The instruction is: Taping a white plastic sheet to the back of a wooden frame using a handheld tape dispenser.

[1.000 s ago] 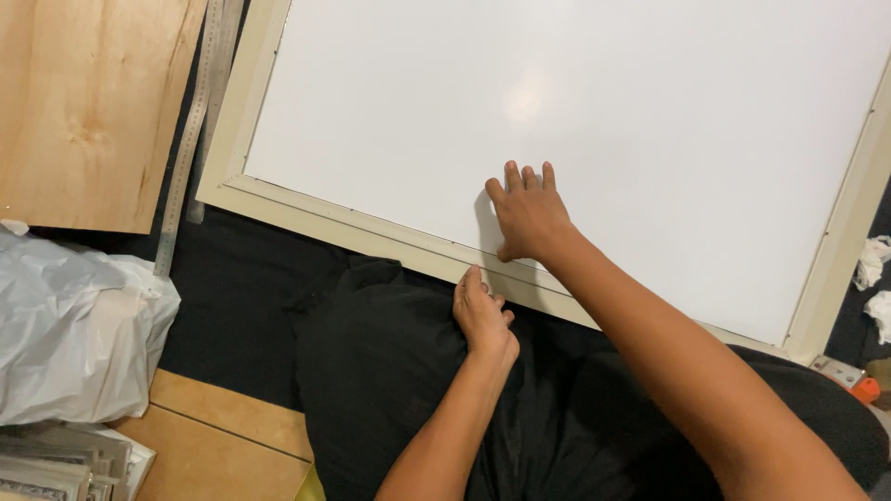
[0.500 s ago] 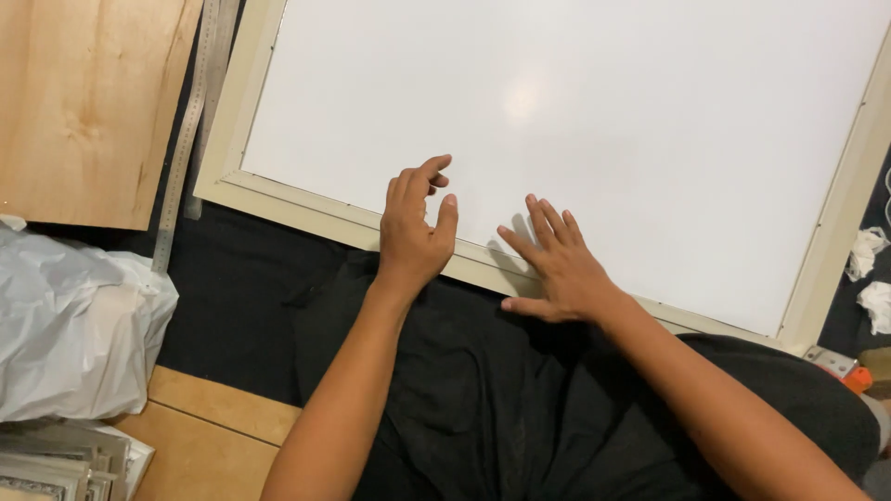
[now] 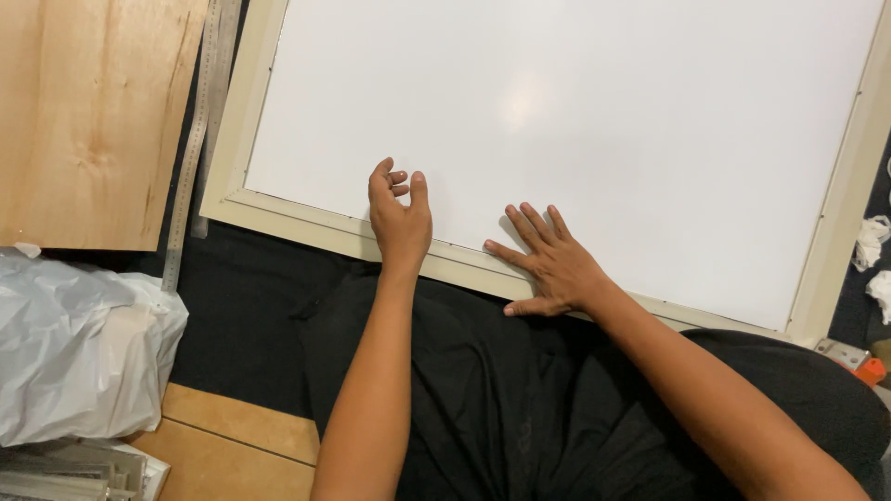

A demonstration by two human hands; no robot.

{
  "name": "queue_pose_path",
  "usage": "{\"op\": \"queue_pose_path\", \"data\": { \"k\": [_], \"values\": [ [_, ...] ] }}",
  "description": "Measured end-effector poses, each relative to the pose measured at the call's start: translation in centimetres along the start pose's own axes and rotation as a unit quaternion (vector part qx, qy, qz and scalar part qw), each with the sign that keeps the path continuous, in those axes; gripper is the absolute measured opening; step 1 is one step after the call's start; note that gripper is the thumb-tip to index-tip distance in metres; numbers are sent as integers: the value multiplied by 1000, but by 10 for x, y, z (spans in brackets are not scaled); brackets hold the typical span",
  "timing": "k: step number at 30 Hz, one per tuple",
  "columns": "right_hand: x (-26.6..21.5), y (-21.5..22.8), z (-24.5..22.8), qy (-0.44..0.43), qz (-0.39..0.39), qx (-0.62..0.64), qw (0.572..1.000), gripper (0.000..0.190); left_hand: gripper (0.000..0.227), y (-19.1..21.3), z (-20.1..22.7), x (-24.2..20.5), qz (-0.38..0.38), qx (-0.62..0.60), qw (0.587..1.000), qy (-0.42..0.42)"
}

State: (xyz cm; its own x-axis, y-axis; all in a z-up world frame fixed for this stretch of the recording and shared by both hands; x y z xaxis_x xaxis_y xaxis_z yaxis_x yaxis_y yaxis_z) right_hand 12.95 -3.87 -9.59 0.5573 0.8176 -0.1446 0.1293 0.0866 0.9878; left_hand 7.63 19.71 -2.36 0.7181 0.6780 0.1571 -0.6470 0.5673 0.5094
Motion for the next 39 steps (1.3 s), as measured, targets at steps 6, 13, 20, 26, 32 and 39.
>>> {"op": "queue_pose_path", "data": {
  "k": [6, 13, 20, 26, 32, 39],
  "values": [
    [-3, 6, -5, 6, 19, -17, 1000, 111, 57, -4, -2, 0, -18, -36, 998, 45],
    [-13, 11, -14, 36, 41, -13, 998, 97, 64, -5, -4, 0, -14, -53, 997, 55],
    [-16, 11, -15, 18, 61, 7, 998, 96, 67, -6, -9, -2, -14, -54, 996, 66],
    [-23, 17, -18, 43, 35, -2, 998, 91, 69, -15, -1, -2, -90, 85, 991, -42],
    [-55, 62, -45, 167, -58, 128, 976, 55, 122, -46, 26, -27, -252, 168, 936, -181],
    [-152, 218, 61, -58, 225, 264, 936, 28, 151, -91, -15, -40, -300, 411, 830, -230]
  ]
}}
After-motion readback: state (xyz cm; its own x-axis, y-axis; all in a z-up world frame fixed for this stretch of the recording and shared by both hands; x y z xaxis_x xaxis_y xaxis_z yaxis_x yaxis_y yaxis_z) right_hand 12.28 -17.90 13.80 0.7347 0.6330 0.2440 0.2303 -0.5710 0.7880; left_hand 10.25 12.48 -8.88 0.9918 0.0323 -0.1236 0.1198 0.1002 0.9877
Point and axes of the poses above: each hand's wrist, its own x-axis towards the middle knuckle, its own y-axis out of the back of the hand, z = x × y, the point moved 7 cm from there along x, towards the middle knuckle, and after that the axes turned 14 degrees about -y, right-handed, at the moved point
